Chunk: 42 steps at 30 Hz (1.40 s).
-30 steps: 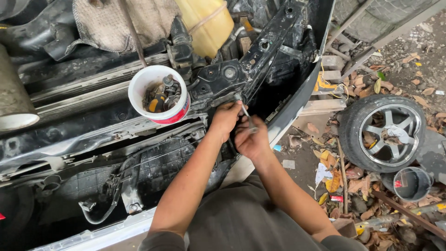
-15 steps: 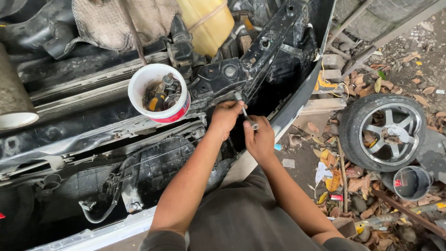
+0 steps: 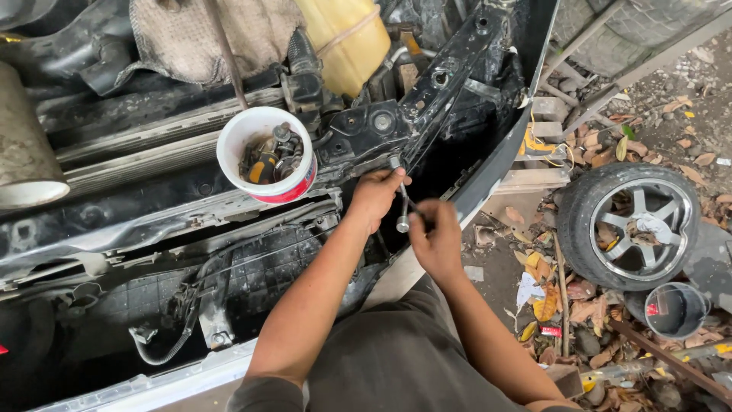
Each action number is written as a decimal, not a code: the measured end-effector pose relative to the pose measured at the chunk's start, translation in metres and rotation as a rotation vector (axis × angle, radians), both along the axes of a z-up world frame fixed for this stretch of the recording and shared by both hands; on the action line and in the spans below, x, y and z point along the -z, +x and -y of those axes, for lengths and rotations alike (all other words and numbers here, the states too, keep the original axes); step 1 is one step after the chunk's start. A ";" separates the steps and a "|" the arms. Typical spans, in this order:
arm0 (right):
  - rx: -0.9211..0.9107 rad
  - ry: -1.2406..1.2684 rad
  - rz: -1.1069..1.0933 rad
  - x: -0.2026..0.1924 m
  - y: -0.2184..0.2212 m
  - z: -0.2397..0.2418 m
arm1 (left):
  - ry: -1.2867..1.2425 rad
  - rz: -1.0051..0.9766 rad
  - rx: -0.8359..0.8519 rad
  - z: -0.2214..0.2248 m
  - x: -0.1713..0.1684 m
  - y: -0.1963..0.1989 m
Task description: The recorder is assembling or securing parts in the engine bay near the radiator and front bumper using various hand tools.
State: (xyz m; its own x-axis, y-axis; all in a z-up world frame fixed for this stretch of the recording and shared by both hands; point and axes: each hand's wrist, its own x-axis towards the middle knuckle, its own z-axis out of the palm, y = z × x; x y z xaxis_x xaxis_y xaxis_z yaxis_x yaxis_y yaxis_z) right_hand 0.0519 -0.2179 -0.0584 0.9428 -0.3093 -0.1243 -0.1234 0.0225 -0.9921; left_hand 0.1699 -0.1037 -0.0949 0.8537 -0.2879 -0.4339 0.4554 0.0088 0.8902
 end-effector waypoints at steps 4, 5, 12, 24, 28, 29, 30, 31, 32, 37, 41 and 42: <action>0.095 -0.404 0.198 -0.002 0.007 -0.002 | -0.032 -0.035 0.002 -0.001 -0.006 -0.001; 0.104 -0.230 0.105 0.001 0.012 -0.003 | -0.048 -0.031 0.010 -0.001 -0.007 0.000; -0.120 1.072 -0.146 0.069 0.032 -0.001 | -0.068 -0.007 -0.061 -0.005 0.007 0.002; 0.102 1.602 -0.386 0.030 0.025 -0.001 | 0.067 0.023 -0.033 -0.010 -0.034 -0.013; 0.114 1.721 -0.296 0.050 0.029 -0.009 | 0.258 0.132 -0.031 -0.012 -0.043 -0.015; 0.127 1.667 -0.261 0.055 0.031 -0.012 | 0.250 0.103 -0.027 -0.012 -0.048 -0.016; 0.128 1.670 -0.261 0.049 0.029 -0.014 | 0.252 0.102 -0.026 -0.011 -0.045 -0.016; 0.151 1.648 -0.256 0.043 0.028 -0.015 | 0.200 0.064 -0.023 -0.012 -0.043 -0.016; 0.169 1.623 -0.252 0.037 0.028 -0.015 | 0.145 0.028 -0.023 -0.010 -0.041 -0.015; 0.232 1.624 -0.291 0.025 0.026 -0.024 | 0.236 0.097 0.005 -0.009 -0.052 -0.017; 0.184 1.546 -0.212 0.059 0.032 -0.026 | 0.226 0.130 0.029 -0.010 -0.043 -0.022; 0.186 1.553 -0.213 0.057 0.031 -0.028 | 0.233 0.128 0.032 -0.012 -0.048 -0.022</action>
State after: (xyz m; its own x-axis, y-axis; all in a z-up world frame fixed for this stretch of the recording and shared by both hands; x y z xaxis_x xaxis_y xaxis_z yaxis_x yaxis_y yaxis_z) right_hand 0.0834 -0.1901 -0.1152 0.8320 0.1360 -0.5379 -0.1316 0.9902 0.0467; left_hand 0.1483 -0.0922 -0.0473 0.8980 -0.2206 -0.3808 0.3360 -0.2153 0.9169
